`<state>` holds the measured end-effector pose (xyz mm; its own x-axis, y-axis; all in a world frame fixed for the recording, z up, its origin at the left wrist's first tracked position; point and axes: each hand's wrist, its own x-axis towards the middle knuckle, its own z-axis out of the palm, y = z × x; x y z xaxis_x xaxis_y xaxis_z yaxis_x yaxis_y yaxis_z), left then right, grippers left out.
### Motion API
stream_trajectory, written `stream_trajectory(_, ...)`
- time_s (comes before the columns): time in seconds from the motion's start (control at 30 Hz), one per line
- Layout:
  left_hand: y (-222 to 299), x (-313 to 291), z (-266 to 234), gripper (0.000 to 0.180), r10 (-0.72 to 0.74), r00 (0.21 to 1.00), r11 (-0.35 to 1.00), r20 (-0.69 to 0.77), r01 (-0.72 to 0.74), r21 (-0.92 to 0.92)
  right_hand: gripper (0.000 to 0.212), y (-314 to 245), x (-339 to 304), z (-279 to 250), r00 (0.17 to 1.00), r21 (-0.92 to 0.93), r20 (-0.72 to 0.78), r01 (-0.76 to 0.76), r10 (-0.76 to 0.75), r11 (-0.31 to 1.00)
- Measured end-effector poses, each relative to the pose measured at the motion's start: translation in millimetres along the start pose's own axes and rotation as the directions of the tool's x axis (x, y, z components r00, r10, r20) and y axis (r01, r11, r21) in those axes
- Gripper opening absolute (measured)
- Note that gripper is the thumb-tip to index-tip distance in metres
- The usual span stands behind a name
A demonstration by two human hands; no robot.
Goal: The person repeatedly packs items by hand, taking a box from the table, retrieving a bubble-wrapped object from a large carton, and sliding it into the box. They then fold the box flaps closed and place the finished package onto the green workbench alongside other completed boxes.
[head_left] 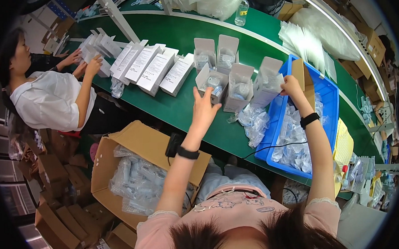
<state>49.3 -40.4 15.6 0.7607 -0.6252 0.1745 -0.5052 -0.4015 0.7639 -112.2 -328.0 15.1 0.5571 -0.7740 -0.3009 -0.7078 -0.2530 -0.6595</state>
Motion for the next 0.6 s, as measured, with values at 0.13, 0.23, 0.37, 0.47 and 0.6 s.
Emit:
stream_trajectory(0.13, 7.3, -2.7, -87.8, 0.043, 0.064, 0.944, 0.982, 0.324, -0.117, 0.146, 0.021, 3.1, -9.9, -12.6, 0.99, -0.238, -0.049, 0.115, -0.13, 0.964)
stream_trajectory(0.23, 8.4, 24.7, -124.3, 0.039, -0.039, 0.928, 0.91, 0.372, -0.121, 0.397, 0.029, -5.9, -50.1, -27.4, 0.934, -0.368, -0.205, 0.203, -0.292, 0.908)
stream_trajectory(0.37, -94.9, 95.4, -55.0, 0.051, -0.011, 0.945, 0.851, 0.327, -0.163, 0.5, 0.029, -26.8, -97.7, -17.3, 0.819, -0.224, -0.305, 0.434, -0.486, 0.872)
stream_trajectory(0.47, -197.5, 109.3, -3.3, 0.077, 0.099, 0.949, 0.849, 0.298, -0.237, 0.471, 0.032, -41.9, -138.4, -12.6, 0.792, -0.154, -0.314, 0.501, -0.523, 0.851)
stream_trajectory(0.6, -189.7, 130.9, 25.8, 0.077, 0.208, 0.941, 0.779, 0.267, -0.324, 0.537, 0.028, -46.6, -198.3, -20.4, 0.827, -0.058, -0.278, 0.493, -0.488, 0.868)
